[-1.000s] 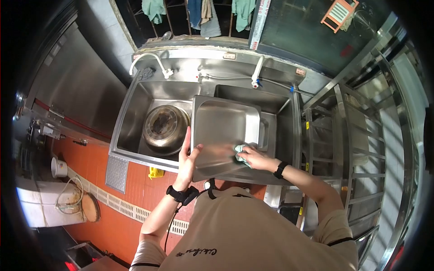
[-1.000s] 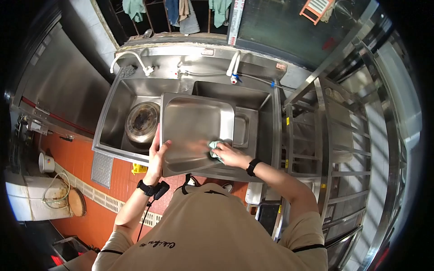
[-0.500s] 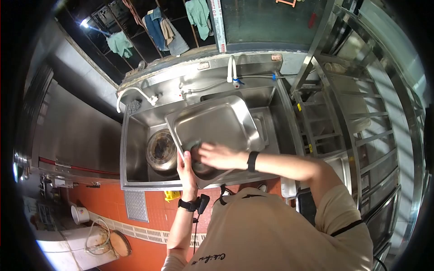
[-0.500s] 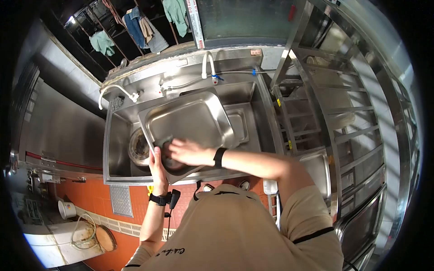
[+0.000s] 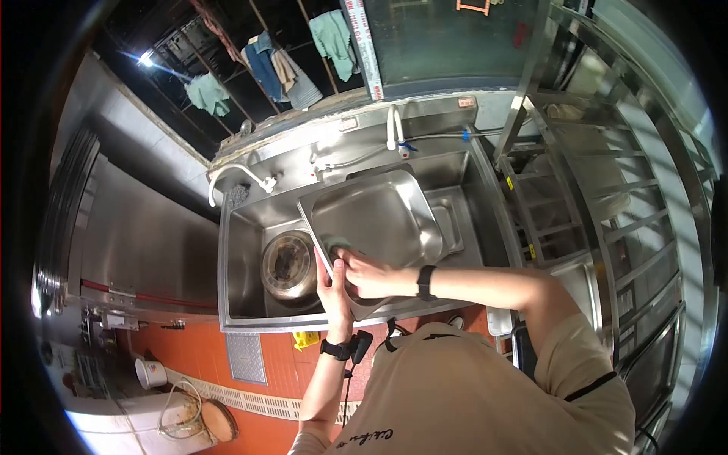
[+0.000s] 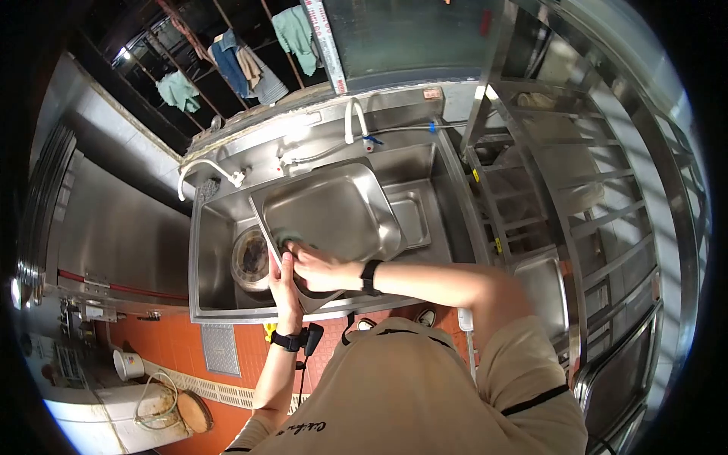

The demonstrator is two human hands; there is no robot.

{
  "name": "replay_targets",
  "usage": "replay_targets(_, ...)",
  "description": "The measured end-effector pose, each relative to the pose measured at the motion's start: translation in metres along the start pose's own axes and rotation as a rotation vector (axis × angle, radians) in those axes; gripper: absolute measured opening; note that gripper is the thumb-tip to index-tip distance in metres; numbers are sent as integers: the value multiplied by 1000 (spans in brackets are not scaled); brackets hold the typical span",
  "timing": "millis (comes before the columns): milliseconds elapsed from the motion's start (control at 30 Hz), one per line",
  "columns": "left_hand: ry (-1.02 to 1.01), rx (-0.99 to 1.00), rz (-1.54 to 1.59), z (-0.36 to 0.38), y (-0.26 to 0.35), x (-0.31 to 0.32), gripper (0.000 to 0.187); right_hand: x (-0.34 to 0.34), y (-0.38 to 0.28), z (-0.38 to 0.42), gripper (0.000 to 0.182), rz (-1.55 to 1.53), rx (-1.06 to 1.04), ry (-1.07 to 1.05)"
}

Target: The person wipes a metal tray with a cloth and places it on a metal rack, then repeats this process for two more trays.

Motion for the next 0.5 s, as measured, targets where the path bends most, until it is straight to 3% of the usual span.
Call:
replay_targets(67,-48,-5,2,-1,3,4,64,-25,4,-14,62,214,-46,-50)
replay_targets(133,-25,48,-43,3,-2,2,66,-22,45,-30,58,139,-6,-11)
replay_targets(200,-71,-19,44,8,0,0,67,-51,68,-30,47,261,101,76)
replay_targets(267,-54,-20,21,13,7,-1,69,-37,113,-14,47,79,401,146)
replay_targets(333,-1,42,18,18,12,1,61,-30,162,5,53,-37,828,-70)
replay_targets(400,-22,10,22,19,9,-1,62,-32,178,9,56,-61,908,270)
replay_targets(467,-71,-50,85,17,0,-2,62,-36,179,-4,41,-207,875,752)
replay_targets(500,-78,-47,82,17,-2,1,62,-35,180,-12,41,-304,928,887)
Point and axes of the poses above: each hand's wrist, its own z-axis away from the middle knuckle, its own x-axis out of the palm, y = z × x, the point moved 3 cm from there along -z, towards the middle knuckle, and after that the axes turned 1 degree about z, right-handed, at the moved point
